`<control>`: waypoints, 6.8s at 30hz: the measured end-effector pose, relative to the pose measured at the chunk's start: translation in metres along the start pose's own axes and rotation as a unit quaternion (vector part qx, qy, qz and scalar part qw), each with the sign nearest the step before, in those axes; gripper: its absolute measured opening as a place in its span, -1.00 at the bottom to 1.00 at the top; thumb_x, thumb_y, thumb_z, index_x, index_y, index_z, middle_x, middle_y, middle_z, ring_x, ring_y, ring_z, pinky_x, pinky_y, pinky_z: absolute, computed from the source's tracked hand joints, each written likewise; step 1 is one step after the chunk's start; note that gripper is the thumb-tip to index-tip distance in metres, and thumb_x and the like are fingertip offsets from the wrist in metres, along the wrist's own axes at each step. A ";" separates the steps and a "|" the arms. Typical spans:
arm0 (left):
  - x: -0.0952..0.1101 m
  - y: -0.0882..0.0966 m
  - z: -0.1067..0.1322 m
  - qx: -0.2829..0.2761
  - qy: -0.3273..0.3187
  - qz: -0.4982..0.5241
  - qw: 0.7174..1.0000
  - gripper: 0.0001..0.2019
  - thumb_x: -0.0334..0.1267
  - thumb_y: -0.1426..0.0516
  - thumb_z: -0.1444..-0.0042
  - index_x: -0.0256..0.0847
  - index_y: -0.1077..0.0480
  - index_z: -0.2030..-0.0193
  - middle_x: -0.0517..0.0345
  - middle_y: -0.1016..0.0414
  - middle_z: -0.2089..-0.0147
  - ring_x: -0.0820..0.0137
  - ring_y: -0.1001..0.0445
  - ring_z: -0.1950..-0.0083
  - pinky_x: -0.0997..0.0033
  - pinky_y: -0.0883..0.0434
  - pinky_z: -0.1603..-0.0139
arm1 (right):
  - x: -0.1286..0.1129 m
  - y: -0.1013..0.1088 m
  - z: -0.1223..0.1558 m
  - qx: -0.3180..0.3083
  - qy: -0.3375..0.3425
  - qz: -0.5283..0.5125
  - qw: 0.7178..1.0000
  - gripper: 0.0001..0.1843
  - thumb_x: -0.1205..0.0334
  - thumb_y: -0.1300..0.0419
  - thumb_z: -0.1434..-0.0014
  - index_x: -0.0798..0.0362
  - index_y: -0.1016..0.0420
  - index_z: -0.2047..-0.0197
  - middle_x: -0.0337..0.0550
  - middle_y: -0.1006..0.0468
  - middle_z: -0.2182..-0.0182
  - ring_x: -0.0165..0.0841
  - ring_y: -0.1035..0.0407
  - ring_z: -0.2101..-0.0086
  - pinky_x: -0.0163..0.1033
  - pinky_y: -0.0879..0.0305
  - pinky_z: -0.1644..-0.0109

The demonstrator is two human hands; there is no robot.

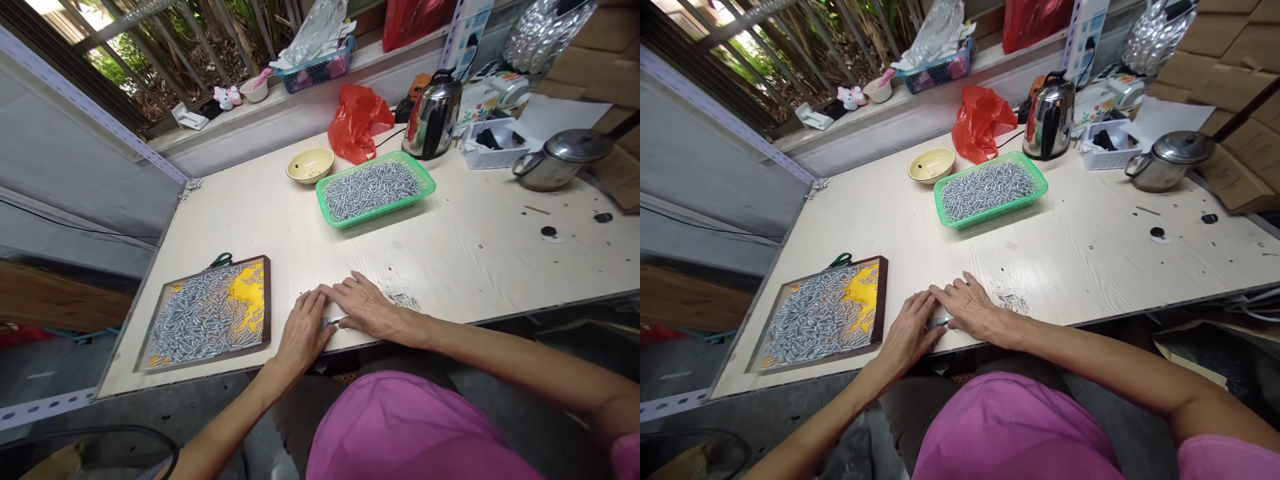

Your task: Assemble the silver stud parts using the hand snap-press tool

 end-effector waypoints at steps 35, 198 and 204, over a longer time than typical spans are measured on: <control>0.034 -0.027 0.009 0.091 -0.048 0.019 0.994 -0.62 -0.32 0.02 -0.25 -0.19 -0.20 -0.21 -0.08 -0.25 -0.27 0.15 -0.09 -0.36 0.00 -0.25 -0.27 | 0.042 0.023 -0.022 -0.032 -0.018 -0.011 0.999 -0.81 0.28 -0.05 -0.28 0.14 -0.43 0.10 -0.02 -0.40 0.16 -0.29 -0.23 0.17 -0.23 -0.15 0.13; 0.004 -0.004 -0.030 -0.110 -0.005 -0.022 0.994 -0.50 -0.27 -0.21 -0.02 -0.27 -0.25 -0.13 -0.06 -0.36 0.02 0.17 -0.31 -0.01 0.13 -0.35 -0.01 | 0.002 0.007 0.001 -0.063 -0.018 0.063 0.996 -0.61 0.18 -0.27 -0.10 0.28 -0.38 0.08 0.07 -0.40 0.20 -0.15 -0.23 0.17 -0.13 -0.19 0.17; -0.001 -0.003 -0.028 -0.103 0.012 -0.016 0.995 -0.72 -0.21 -0.16 -0.10 -0.20 -0.39 0.04 0.05 -0.40 0.13 0.24 -0.33 0.06 0.26 -0.36 0.10 | -0.002 -0.005 -0.001 -0.060 -0.016 0.039 0.997 -0.91 0.38 -0.10 -0.21 0.17 -0.42 0.24 -0.03 -0.42 0.27 -0.24 -0.25 0.22 -0.18 -0.16 0.21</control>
Point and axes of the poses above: each hand's wrist, its own z-axis away from the middle knuckle, its own y-axis out of the back of the hand, x = y × z, the point moved 7 cm from there along -z, towards the middle knuckle
